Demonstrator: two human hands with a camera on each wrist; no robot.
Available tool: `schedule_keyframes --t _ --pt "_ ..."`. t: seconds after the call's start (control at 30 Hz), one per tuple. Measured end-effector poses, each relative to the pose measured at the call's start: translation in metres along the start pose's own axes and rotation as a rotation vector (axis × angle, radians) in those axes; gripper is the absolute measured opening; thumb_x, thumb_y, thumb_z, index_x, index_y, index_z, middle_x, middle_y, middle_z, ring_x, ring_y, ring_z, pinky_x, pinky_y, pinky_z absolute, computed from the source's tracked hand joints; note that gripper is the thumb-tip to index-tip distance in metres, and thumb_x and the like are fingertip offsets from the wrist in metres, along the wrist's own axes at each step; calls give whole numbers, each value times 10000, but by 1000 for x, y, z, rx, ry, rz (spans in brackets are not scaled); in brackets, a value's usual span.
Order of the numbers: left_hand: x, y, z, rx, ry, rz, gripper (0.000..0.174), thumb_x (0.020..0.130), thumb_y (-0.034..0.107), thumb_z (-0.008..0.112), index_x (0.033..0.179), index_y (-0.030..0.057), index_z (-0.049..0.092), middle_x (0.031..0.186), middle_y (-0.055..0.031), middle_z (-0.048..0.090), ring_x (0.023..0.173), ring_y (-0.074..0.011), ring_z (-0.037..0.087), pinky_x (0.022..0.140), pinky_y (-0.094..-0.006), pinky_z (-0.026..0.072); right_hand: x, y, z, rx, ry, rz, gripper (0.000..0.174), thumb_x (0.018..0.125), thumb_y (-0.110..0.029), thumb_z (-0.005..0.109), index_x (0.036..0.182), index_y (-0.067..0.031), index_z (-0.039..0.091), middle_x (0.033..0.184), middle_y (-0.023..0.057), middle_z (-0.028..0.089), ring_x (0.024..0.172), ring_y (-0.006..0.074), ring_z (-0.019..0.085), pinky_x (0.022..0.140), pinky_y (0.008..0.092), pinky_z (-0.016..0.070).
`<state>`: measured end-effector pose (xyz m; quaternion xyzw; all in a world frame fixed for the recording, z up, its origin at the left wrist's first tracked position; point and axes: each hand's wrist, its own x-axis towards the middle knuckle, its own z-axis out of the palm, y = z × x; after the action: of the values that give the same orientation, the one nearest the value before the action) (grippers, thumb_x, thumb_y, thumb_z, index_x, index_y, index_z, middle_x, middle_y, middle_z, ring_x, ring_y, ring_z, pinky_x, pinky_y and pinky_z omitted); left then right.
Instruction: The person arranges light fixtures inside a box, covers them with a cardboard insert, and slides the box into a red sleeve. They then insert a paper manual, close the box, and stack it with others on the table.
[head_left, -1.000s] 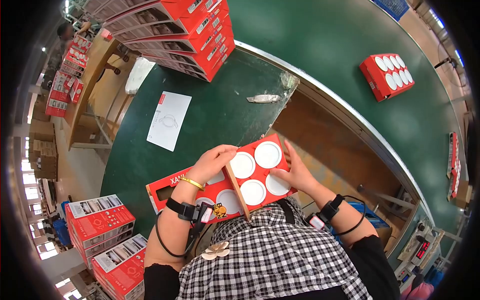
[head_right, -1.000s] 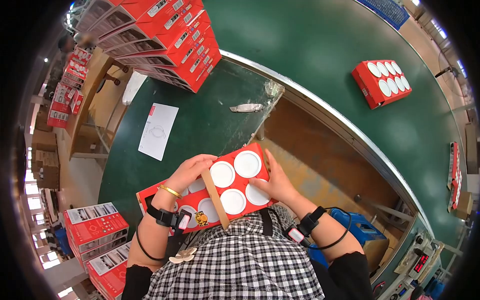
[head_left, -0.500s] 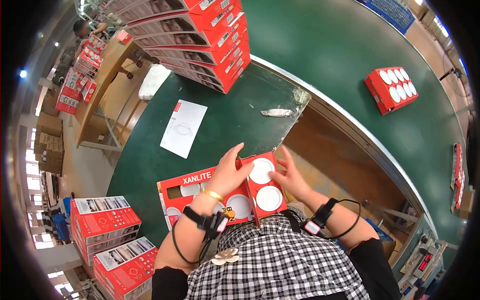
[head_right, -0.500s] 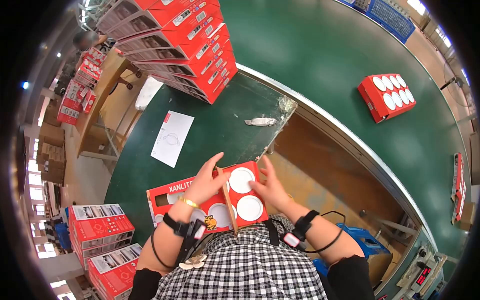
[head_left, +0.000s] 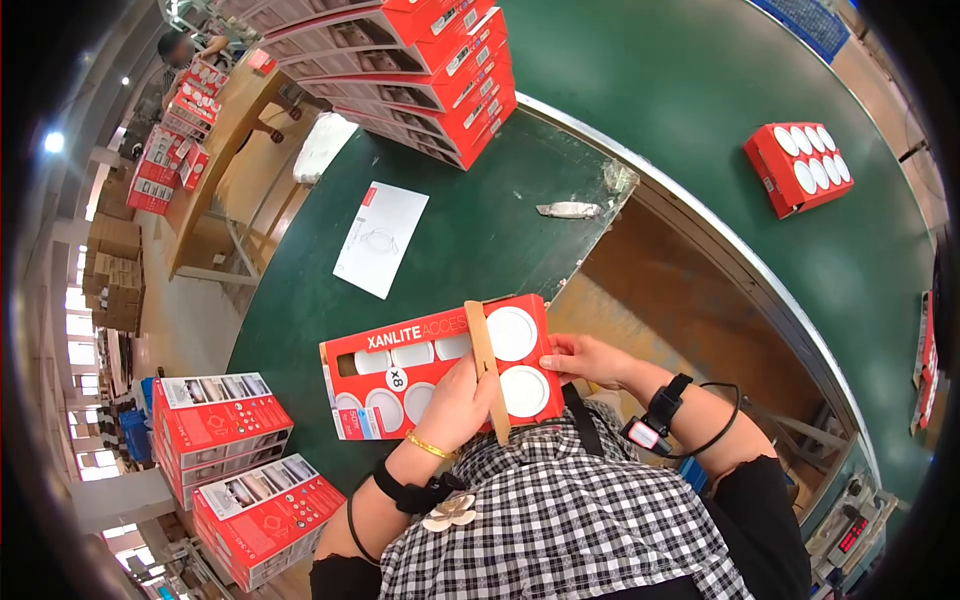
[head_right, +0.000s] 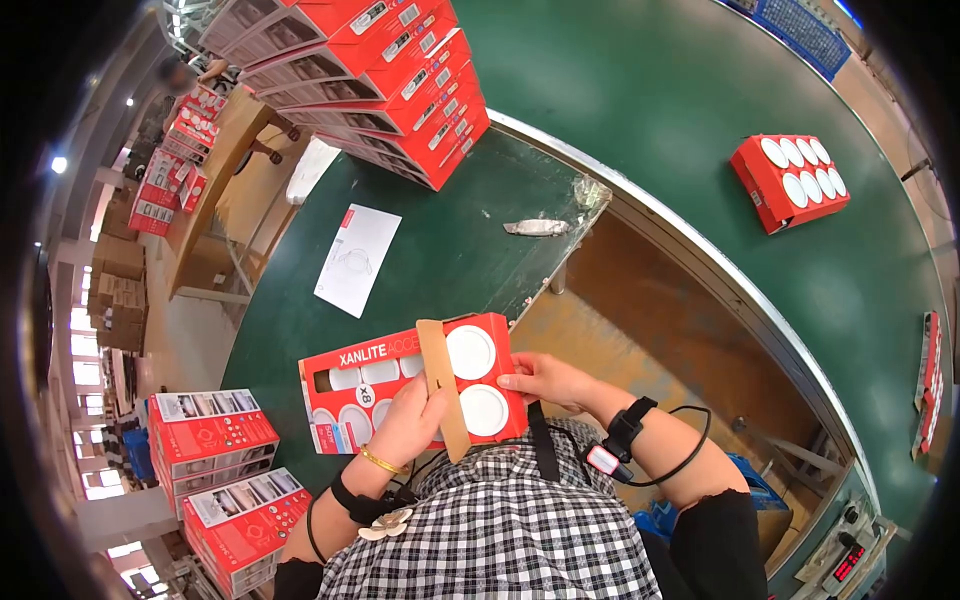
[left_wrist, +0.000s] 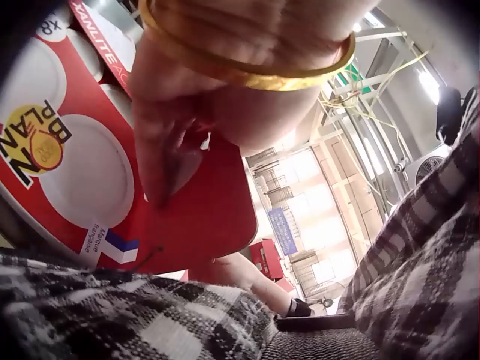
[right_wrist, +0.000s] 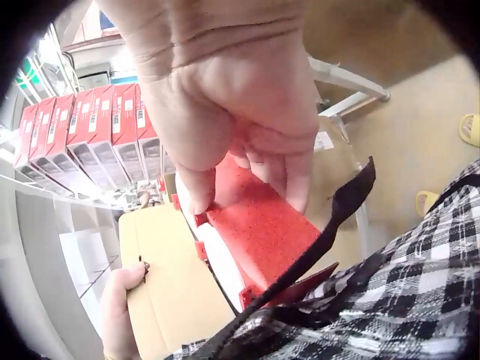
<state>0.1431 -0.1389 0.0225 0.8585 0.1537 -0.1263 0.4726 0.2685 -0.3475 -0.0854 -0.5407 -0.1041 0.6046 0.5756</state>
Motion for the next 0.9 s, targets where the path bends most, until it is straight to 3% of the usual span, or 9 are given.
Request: schedule_keyframes --t 0.17,0.27,0.33,0.47,0.6,0.73,0.8,0.83,0.9 --pt "-10 -13 -2 -69 30 35 284 999 186 471 1147 -54 504 1010 -274 622 950 -452 619 820 -479 497 4 4 2 -122 110 6 589 955 -365 694 1375 1 504 1116 97 686 1018 176 667 893 355 551" --pt "-9 -23 5 -38 46 39 277 997 182 469 1132 -58 502 999 -279 616 936 -459 613 818 -484 494 -7 -19 21 -482 356 -13 594 902 -298 747 1366 -11 513 1184 119 646 1101 262 638 956 407 517" --pt "-9 -21 5 -33 44 30 274 994 177 470 1129 -59 502 998 -286 615 938 -464 610 818 -488 493 -9 -27 30 -1136 732 -757 609 836 -230 764 1355 -19 524 1290 119 579 1221 309 554 1017 415 460" --pt "-10 -14 3 -11 26 -9 262 987 165 471 1115 -62 501 985 -301 615 939 -473 608 817 -500 491 8 -42 43 -1521 395 -912 485 858 -183 625 1320 -49 566 1314 65 552 1274 239 490 1019 359 413" --pt "-12 -18 5 6 36 16 256 985 162 472 1103 -63 504 973 -303 616 932 -476 610 810 -503 492 20 -37 51 -1749 331 -728 422 872 -194 564 1258 -34 618 1300 35 549 1266 194 472 1014 347 402" --pt "-13 -17 1 -13 18 -14 253 986 166 478 1095 -60 510 958 -297 620 919 -474 616 797 -494 497 20 -38 48 -1749 381 -819 405 861 -169 600 1242 -35 629 1230 39 576 1203 221 516 994 373 420" --pt "-14 -19 -1 -46 48 -5 252 986 168 481 1093 -59 512 955 -296 622 917 -474 618 794 -491 499 14 -39 36 -1247 404 -948 406 840 -129 646 1239 -48 632 1176 67 609 1133 265 563 967 410 449" --pt "-15 -19 -2 -36 55 -13 253 987 170 483 1094 -57 511 953 -295 624 916 -473 619 793 -490 499 6 -36 28 -1254 396 -955 406 840 -129 646 1239 -48 632 1176 67 609 1133 265 563 967 410 449" --pt "-13 -18 -3 -30 75 -17 253 988 172 485 1095 -56 511 952 -293 625 915 -472 619 792 -488 499 -14 -24 13 -1044 672 -674 464 883 -131 667 1338 -88 589 1190 108 627 1064 276 614 912 417 494"
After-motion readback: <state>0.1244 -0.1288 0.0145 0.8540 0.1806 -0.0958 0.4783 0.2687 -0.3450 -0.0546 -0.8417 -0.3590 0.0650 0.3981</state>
